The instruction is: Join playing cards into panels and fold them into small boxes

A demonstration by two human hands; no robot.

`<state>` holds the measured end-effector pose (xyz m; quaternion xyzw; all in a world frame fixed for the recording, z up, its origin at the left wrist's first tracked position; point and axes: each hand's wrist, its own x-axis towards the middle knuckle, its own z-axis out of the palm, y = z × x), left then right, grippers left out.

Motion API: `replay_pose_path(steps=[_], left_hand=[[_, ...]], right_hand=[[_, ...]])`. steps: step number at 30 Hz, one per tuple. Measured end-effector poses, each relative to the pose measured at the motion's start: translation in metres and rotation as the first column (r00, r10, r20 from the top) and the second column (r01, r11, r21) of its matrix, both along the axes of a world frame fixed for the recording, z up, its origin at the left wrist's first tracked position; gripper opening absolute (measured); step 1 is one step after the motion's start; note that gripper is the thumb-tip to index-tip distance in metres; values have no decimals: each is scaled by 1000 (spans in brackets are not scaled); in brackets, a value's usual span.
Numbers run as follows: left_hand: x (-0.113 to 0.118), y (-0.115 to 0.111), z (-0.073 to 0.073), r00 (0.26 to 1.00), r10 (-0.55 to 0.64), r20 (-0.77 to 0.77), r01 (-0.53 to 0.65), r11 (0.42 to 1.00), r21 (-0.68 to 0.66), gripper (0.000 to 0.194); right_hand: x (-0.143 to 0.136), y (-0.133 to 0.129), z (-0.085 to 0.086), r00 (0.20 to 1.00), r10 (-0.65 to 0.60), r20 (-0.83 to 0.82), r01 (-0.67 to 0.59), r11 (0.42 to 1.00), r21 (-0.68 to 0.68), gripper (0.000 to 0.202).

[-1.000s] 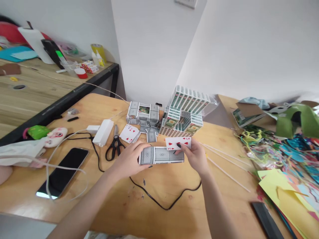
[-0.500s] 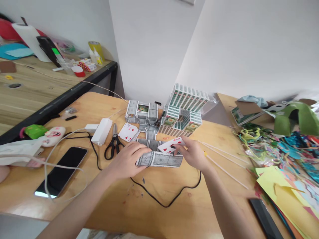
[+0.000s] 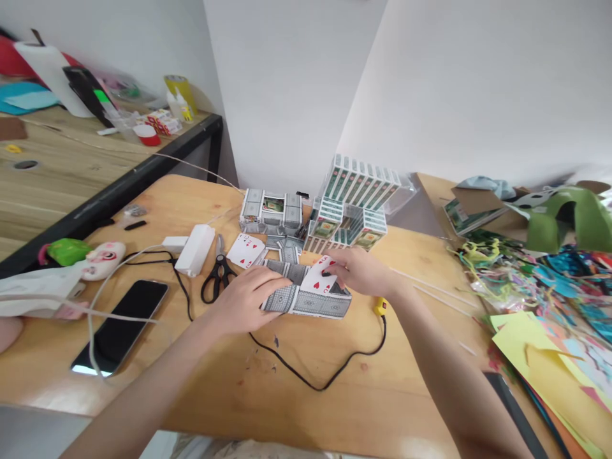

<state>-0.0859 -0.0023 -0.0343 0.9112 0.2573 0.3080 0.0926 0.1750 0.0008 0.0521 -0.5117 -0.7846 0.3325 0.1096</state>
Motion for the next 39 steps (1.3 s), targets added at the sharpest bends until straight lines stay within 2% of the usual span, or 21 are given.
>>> replay_pose_path(steps=[4,12,15,18,22,27,32,39], left_hand=[[0,1,-1,1000,4,-8,-4,1000,-20,41],[1,3,-6,999,7,-43,-12,995,-97,44],[2,4,-6,996,30,-87,-41,991,-126,49],[7,6,-5,988,35,-153,-51,994,-99,53],[16,7,-6,984,40,-174,-41,999,-1,47],[27,5,-10,979,116,-167,-112,993,32,49],[35,3,-2,972,131,-193,-133,991,1,46],[44,6,11,950,177,-256,-203,976,-77,48]], right_hand=[[-3,5,1,998,59,18,-58,998,-40,20],[-5,11,-5,983,177,46,-178,984,14,19],[-4,13,-15,994,105,-34,-104,994,14,16],[-1,17,-30,983,-60,-173,56,998,-25,5],[1,21,-49,922,-245,-300,227,969,-93,13],[-1,21,-58,899,-283,-335,291,956,-27,16],[-1,23,-65,891,-297,-344,313,950,-9,18],[-1,27,-75,850,-348,-396,327,937,-121,19]])
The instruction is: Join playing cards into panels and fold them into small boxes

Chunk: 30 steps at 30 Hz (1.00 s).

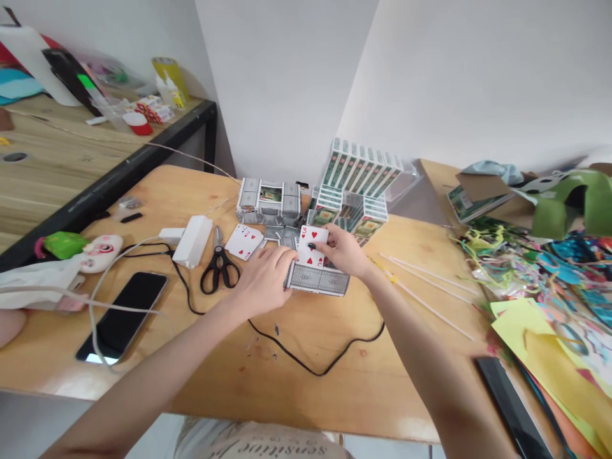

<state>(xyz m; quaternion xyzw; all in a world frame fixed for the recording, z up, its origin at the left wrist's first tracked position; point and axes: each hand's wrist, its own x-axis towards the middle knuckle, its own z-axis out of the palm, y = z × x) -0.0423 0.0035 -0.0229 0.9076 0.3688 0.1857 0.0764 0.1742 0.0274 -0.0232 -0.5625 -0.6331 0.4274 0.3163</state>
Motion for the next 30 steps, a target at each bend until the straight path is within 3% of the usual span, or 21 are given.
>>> replay_pose_path(steps=[9,14,20,25,30], left_hand=[[1,4,-5,999,-29,34,29,1000,-2,44],[-4,6,-8,996,-60,60,58,997,43,50],[-10,12,-13,982,-158,99,140,975,173,29],[-13,17,-15,976,-200,84,176,957,230,23],[-15,18,-18,970,-213,117,181,955,236,23]], right_hand=[[-2,-1,3,998,-16,59,12,997,70,17],[3,-1,6,998,-41,-43,41,999,15,22],[8,-4,6,978,-17,-207,7,999,-49,26],[8,-3,-4,978,-110,-179,101,993,-60,23],[6,-2,-5,977,-113,-180,101,992,-75,24]])
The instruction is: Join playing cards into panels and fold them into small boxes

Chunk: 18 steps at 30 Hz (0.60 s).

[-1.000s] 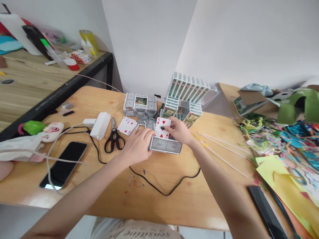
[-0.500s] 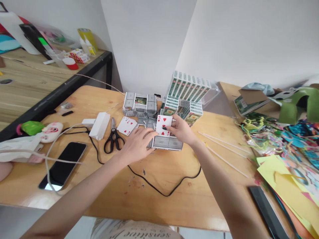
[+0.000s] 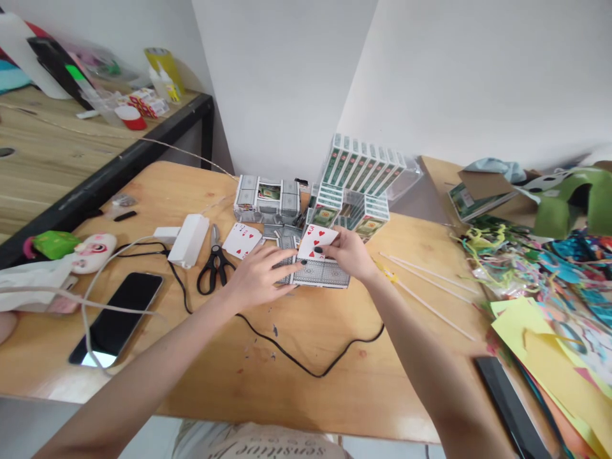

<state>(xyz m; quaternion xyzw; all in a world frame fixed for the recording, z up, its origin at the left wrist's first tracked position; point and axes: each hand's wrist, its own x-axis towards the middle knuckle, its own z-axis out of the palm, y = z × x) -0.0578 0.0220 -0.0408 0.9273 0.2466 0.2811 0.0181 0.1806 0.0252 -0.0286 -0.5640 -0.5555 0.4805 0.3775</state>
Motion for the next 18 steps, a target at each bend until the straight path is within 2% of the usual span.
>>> replay_pose_path(steps=[6,12,18], left_hand=[[-2,0,-1,1000,-11,5,11,999,-44,22],[-2,-1,-1,999,-19,39,21,998,-55,22],[-3,1,-1,997,-7,75,13,996,-83,23]], right_hand=[[-2,-2,8,996,74,48,-75,997,15,19],[-2,-2,11,996,80,39,-81,996,26,16],[0,-4,15,985,171,4,-170,985,-30,26]])
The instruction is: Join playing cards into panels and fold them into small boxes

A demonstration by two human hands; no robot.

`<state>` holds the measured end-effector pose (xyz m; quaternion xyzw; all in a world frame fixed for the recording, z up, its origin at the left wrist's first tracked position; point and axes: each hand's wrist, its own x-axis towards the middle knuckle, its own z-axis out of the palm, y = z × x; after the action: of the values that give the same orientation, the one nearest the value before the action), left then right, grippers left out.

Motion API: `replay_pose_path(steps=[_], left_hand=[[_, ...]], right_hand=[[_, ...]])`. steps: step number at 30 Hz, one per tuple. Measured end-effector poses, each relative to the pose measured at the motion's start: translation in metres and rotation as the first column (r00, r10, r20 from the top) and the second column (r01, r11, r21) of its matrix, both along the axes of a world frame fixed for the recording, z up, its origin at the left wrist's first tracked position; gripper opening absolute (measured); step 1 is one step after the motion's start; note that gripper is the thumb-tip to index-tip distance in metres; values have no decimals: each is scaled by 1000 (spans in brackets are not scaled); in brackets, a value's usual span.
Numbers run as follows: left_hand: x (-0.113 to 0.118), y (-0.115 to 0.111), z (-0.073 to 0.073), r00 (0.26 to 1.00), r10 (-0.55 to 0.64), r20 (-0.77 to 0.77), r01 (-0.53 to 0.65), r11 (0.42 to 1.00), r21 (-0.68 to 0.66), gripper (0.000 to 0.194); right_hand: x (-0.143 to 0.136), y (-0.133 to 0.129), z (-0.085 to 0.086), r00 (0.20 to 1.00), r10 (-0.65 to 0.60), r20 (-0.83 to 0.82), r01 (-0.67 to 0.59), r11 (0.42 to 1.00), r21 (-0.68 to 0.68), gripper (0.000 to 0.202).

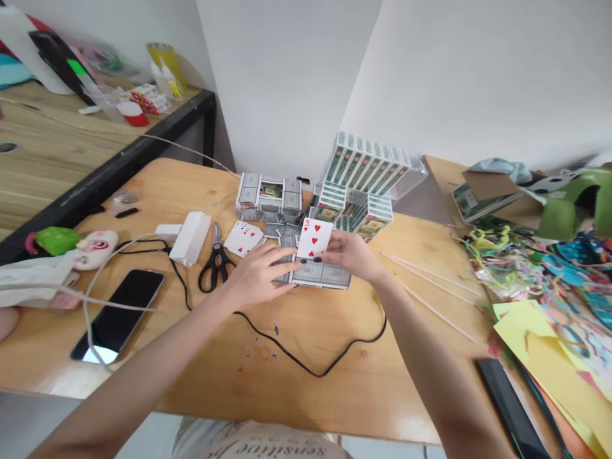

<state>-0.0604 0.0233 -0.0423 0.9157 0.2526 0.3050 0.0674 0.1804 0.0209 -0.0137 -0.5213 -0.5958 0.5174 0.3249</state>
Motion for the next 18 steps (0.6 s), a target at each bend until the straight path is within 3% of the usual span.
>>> replay_pose_path(steps=[4,7,10,13,18], left_hand=[[-1,-2,7,999,18,31,-16,998,-61,26],[-4,-5,15,999,30,43,-18,968,-249,32],[-8,-5,22,1000,0,18,9,882,-472,38],[-8,-4,24,1000,10,-18,-19,789,-614,41],[-4,-3,23,998,57,-39,-68,690,-721,45]], right_hand=[[2,-5,6,988,78,133,-85,995,45,24],[2,-12,14,965,186,183,-206,974,97,45],[0,-20,15,932,232,279,-274,954,122,65],[-2,-25,6,893,245,377,-307,945,113,75],[-3,-27,-8,887,201,416,-278,952,132,68]])
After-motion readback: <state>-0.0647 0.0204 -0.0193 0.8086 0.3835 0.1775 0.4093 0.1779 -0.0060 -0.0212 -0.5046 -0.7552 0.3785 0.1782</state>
